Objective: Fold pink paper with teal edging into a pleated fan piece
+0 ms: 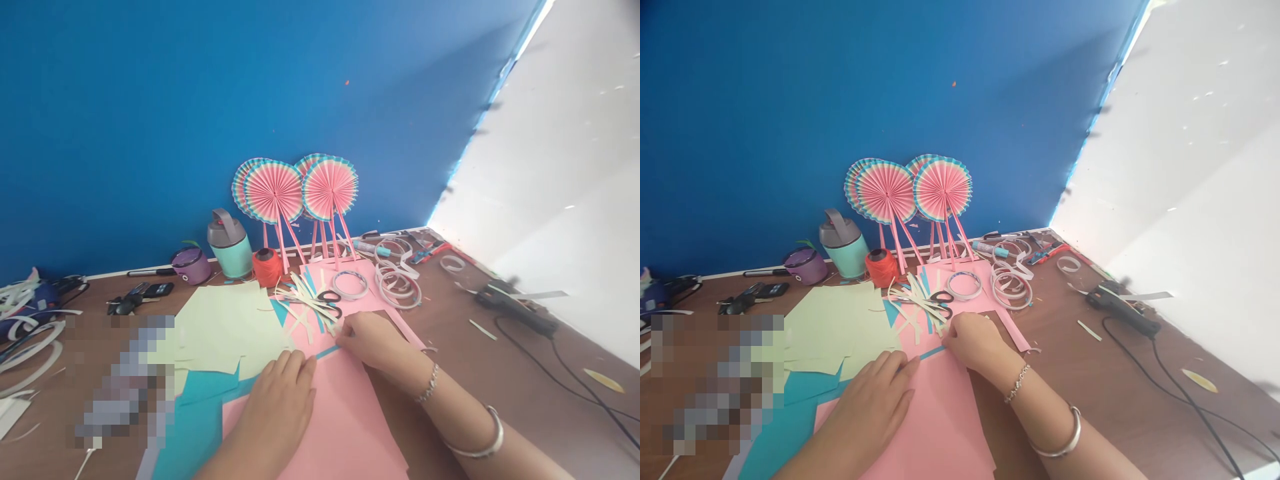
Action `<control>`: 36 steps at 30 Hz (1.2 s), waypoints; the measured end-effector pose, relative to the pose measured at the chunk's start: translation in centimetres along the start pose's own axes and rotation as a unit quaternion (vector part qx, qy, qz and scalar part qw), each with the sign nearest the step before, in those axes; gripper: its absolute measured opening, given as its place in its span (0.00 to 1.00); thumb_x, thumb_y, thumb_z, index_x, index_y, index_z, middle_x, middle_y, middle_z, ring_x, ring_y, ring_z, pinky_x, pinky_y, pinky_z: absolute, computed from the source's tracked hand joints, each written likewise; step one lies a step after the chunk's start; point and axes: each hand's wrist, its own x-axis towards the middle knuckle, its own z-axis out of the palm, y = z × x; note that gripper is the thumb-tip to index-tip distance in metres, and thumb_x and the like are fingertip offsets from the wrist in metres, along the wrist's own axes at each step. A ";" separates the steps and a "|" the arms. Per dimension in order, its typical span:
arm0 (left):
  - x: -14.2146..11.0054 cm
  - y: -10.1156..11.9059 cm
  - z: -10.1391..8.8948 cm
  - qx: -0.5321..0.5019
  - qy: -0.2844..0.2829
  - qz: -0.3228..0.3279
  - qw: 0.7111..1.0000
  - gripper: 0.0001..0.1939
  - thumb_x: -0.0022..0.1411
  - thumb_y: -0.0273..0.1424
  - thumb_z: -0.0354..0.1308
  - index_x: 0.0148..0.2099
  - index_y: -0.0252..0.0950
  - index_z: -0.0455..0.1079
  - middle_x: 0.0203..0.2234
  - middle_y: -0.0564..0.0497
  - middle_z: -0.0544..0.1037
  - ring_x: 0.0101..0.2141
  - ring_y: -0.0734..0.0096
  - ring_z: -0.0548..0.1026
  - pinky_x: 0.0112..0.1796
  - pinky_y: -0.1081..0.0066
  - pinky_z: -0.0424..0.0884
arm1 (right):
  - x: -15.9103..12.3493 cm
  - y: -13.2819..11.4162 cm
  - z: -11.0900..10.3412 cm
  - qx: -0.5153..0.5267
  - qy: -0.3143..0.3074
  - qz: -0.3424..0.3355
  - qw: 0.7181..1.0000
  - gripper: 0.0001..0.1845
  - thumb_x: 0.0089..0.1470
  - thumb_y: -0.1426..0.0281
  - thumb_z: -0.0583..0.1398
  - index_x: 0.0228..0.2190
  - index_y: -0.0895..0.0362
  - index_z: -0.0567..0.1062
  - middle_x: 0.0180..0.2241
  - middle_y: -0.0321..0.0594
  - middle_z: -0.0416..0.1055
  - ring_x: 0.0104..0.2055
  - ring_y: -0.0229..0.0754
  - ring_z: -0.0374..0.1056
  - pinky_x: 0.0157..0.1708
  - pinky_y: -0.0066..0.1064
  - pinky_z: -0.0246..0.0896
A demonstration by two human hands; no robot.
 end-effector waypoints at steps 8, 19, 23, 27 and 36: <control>-0.1 -0.3 0.4 -0.009 0.029 0.007 1.000 0.20 0.63 0.24 0.44 0.56 0.38 0.63 0.40 0.47 0.70 0.40 0.63 0.68 0.39 0.64 0.67 | 0.8 2.0 0.5 0.082 -0.033 -0.014 0.996 0.09 0.46 0.65 0.59 0.20 0.57 0.70 0.20 0.33 0.67 0.25 0.36 0.60 0.24 0.25 0.47; -0.2 -0.2 0.3 -0.005 0.021 0.009 1.000 0.20 0.64 0.23 0.43 0.56 0.37 0.64 0.39 0.46 0.70 0.39 0.63 0.68 0.39 0.64 0.67 | 1.8 4.4 0.6 0.192 -0.114 -0.055 0.973 0.13 0.47 0.62 0.57 0.19 0.57 0.64 0.18 0.29 0.55 0.22 0.32 0.50 0.20 0.25 0.43; -0.2 -0.2 0.2 -0.005 0.015 0.008 1.000 0.20 0.64 0.23 0.43 0.56 0.37 0.64 0.39 0.46 0.70 0.39 0.64 0.68 0.39 0.65 0.68 | 1.5 4.2 0.0 0.223 -0.141 -0.074 0.962 0.10 0.44 0.67 0.58 0.18 0.58 0.64 0.19 0.29 0.55 0.23 0.32 0.49 0.22 0.24 0.43; -0.2 -0.2 0.1 -0.001 0.004 0.005 1.000 0.20 0.64 0.23 0.44 0.56 0.38 0.64 0.40 0.46 0.71 0.41 0.62 0.69 0.40 0.64 0.68 | 1.5 4.2 0.0 0.229 -0.138 -0.080 0.960 0.10 0.43 0.67 0.58 0.17 0.58 0.63 0.18 0.29 0.54 0.23 0.32 0.48 0.22 0.24 0.43; -0.1 -0.1 -0.2 0.009 -0.010 0.003 1.000 0.21 0.64 0.24 0.43 0.57 0.37 0.63 0.41 0.46 0.71 0.41 0.61 0.69 0.41 0.62 0.68 | 2.0 4.7 0.7 0.214 -0.128 -0.089 0.964 0.09 0.45 0.66 0.56 0.19 0.58 0.66 0.18 0.29 0.56 0.22 0.31 0.49 0.22 0.23 0.44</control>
